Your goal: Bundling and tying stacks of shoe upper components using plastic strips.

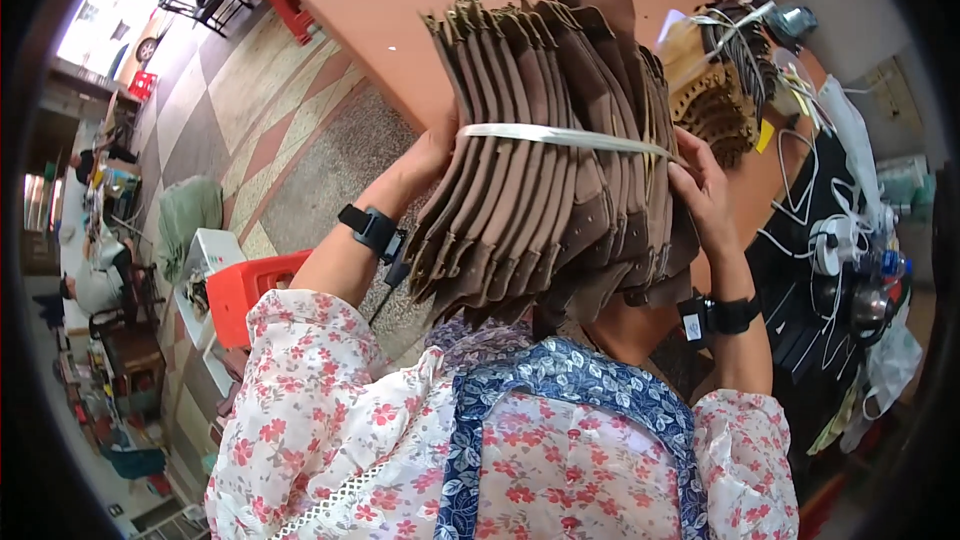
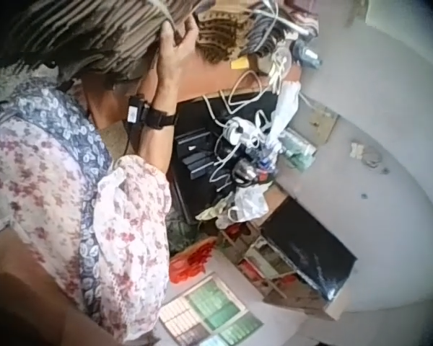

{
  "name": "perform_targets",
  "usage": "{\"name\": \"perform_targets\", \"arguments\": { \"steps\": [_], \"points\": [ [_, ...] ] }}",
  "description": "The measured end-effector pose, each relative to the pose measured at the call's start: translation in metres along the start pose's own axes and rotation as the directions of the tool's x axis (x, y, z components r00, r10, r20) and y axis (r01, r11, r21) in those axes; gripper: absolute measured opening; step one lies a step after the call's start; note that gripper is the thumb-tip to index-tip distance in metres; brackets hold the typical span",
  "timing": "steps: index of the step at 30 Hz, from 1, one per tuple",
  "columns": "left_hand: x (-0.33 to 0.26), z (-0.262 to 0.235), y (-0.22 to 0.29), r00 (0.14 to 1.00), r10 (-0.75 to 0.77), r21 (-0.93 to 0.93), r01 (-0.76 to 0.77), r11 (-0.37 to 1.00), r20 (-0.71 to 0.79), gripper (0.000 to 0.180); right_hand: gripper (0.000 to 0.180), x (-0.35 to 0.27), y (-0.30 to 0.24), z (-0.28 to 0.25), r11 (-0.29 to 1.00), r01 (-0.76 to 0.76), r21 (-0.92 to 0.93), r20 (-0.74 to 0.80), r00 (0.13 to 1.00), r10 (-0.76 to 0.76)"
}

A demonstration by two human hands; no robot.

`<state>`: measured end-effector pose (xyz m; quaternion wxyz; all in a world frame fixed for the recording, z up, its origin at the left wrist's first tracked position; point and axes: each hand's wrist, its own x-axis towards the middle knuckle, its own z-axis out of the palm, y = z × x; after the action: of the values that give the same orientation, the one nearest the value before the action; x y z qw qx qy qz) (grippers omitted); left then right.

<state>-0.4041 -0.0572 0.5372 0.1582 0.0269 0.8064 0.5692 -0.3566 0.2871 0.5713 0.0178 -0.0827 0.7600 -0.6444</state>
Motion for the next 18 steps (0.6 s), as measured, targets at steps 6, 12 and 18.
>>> {"name": "perform_targets", "arguments": {
  "steps": [6,12,18],
  "points": [
    [-0.007,-0.034,0.025,1.000,0.002,0.127,-0.002,0.992,0.001,0.052,0.058,0.004,0.007,0.003,0.995,0.038,-0.088,0.036,0.999,-0.035],
    [-0.047,-0.032,0.070,0.960,0.281,0.785,-0.166,0.597,-0.011,0.044,0.051,0.002,0.001,0.005,0.996,0.022,-0.082,0.041,0.999,-0.018],
    [-0.064,-0.010,0.084,0.841,0.510,0.572,-0.333,0.749,-0.178,0.054,0.048,-0.001,-0.009,0.003,0.982,-0.088,-0.170,0.002,0.996,0.090]
  ]
}}
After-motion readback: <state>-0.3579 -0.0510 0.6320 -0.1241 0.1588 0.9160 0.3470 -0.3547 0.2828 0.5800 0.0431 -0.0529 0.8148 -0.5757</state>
